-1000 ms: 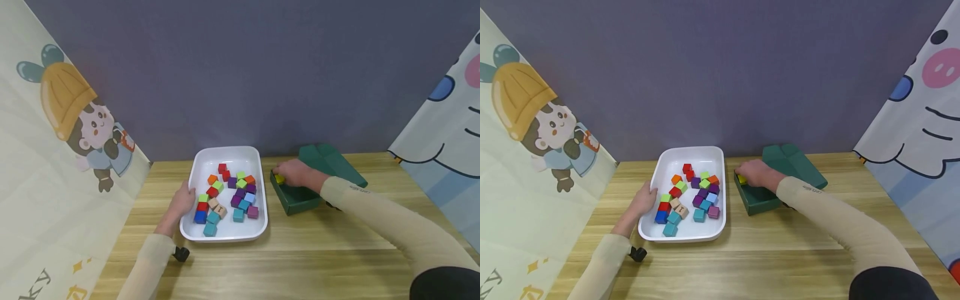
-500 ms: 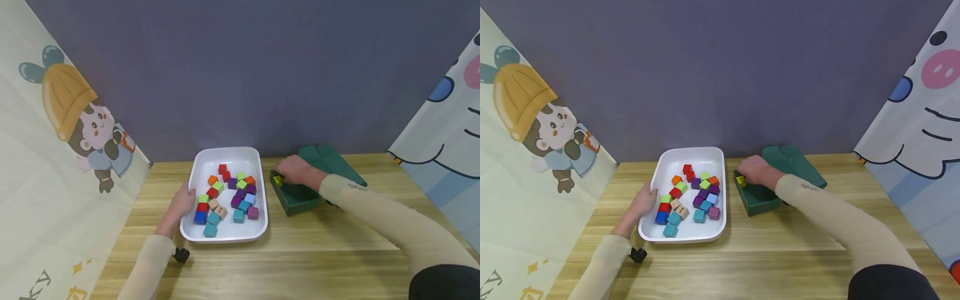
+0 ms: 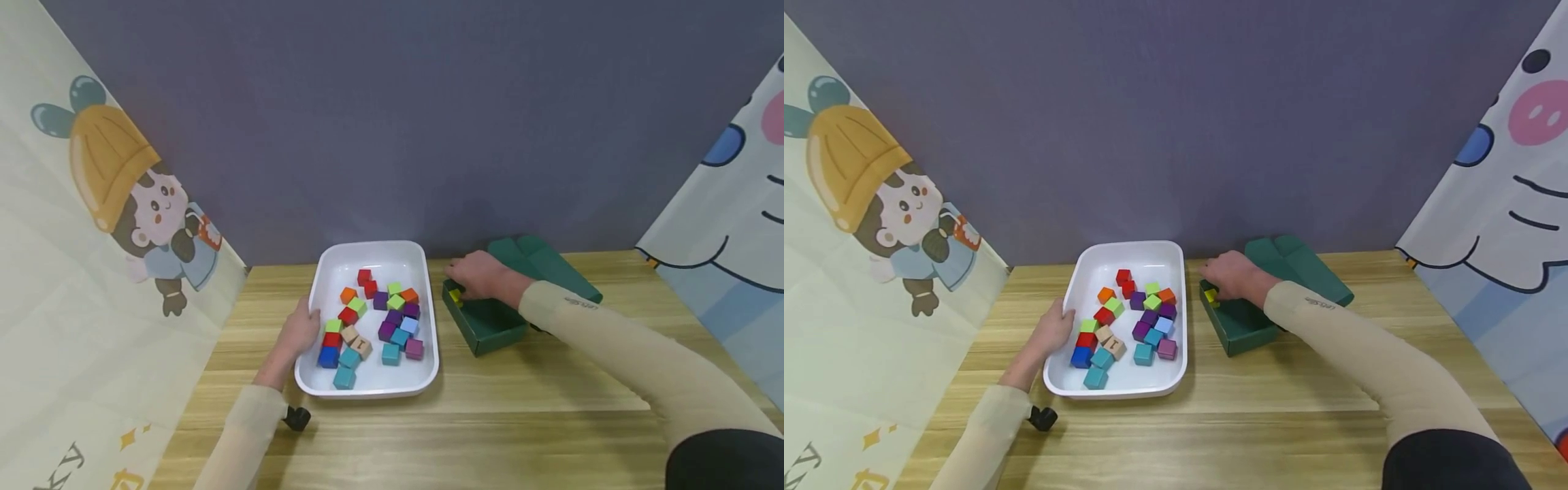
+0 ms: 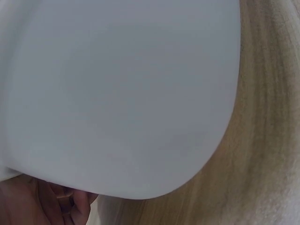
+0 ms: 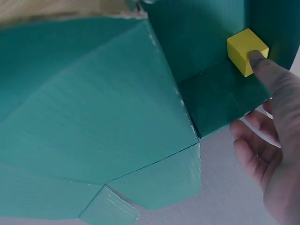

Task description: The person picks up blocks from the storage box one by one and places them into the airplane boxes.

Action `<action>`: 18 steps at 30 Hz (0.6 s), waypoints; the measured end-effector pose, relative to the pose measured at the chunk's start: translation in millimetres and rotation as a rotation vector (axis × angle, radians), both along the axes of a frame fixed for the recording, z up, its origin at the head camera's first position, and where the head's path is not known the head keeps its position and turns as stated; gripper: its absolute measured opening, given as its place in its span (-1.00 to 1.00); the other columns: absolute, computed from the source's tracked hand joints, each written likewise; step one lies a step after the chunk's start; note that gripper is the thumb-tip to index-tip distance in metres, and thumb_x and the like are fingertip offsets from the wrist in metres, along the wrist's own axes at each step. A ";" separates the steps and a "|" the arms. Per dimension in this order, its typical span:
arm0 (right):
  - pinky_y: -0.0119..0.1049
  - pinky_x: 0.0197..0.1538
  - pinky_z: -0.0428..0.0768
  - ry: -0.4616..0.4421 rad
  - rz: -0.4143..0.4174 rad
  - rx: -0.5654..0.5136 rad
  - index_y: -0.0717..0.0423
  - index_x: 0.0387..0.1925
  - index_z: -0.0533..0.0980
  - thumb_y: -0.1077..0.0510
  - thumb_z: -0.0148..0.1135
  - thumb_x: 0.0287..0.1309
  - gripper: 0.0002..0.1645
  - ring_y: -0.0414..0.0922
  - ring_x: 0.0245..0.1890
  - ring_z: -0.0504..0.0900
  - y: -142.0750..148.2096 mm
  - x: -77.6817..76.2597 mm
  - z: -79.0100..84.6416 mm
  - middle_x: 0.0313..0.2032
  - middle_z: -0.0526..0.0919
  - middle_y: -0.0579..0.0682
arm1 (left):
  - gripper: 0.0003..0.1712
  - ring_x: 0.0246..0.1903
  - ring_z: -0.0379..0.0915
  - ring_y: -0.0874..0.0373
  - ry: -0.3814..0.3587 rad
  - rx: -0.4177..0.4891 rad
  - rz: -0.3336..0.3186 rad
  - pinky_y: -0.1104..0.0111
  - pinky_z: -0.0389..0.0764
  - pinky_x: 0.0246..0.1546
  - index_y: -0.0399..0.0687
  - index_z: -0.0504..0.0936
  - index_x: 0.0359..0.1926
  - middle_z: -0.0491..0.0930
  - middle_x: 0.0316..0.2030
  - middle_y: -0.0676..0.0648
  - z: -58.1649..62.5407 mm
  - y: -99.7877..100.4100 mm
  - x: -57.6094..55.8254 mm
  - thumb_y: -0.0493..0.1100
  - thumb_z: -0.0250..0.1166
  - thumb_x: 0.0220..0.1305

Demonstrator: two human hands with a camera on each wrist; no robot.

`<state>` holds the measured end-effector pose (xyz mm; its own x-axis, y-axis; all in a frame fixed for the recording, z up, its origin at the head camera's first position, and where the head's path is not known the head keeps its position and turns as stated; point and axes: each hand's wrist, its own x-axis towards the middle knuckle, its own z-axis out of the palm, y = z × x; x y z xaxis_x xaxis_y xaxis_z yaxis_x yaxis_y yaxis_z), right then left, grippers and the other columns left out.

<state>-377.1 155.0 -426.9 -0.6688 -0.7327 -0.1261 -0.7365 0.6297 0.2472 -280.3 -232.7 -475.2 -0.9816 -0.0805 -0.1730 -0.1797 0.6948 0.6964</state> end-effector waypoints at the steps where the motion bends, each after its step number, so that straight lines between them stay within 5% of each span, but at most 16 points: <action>1: -0.16 -0.38 0.63 0.001 0.001 0.006 0.04 -0.08 0.50 -0.09 0.55 -0.10 -0.42 -0.10 -0.49 0.55 -0.6 -0.2 0.2 -0.23 0.61 -0.01 | -0.43 0.20 0.33 -0.28 -0.001 0.002 0.000 -0.14 0.54 -0.03 -0.23 0.05 0.42 0.26 0.29 -0.40 0.1 0.1 0.1 -0.04 -0.20 0.54; 7: -0.20 -0.42 0.62 0.016 0.015 0.028 0.04 -0.12 0.51 -0.10 0.54 -0.08 -0.45 -0.12 -0.52 0.53 -4.3 0.9 4.4 -0.29 0.60 -0.02 | -0.44 0.18 0.35 -0.26 0.004 0.000 0.003 -0.13 0.54 -0.02 -0.23 0.07 0.40 0.28 0.28 -0.39 0.1 0.2 0.6 -0.04 -0.19 0.54; 13: -0.25 -0.50 0.56 0.058 -0.001 -0.040 0.07 -0.23 0.59 -0.01 0.46 0.05 -0.67 -0.13 -0.56 0.47 -28.3 0.3 30.4 -0.47 0.54 -0.07 | -0.42 0.21 0.31 -0.27 -0.011 0.008 0.014 -0.14 0.53 -0.01 -0.20 0.02 0.43 0.25 0.31 -0.37 -1.0 -1.0 -0.6 -0.03 -0.20 0.54; 18: -0.29 -0.35 0.60 -0.091 -0.117 -0.137 0.04 -0.15 0.58 0.02 0.34 0.20 -0.75 -0.13 -0.47 0.52 -81.6 0.3 53.8 -0.42 0.58 -0.10 | -0.41 0.23 0.29 -0.26 -0.008 0.017 0.018 -0.15 0.51 0.01 -0.19 0.02 0.45 0.23 0.33 -0.36 -2.4 -0.4 -2.1 -0.03 -0.20 0.54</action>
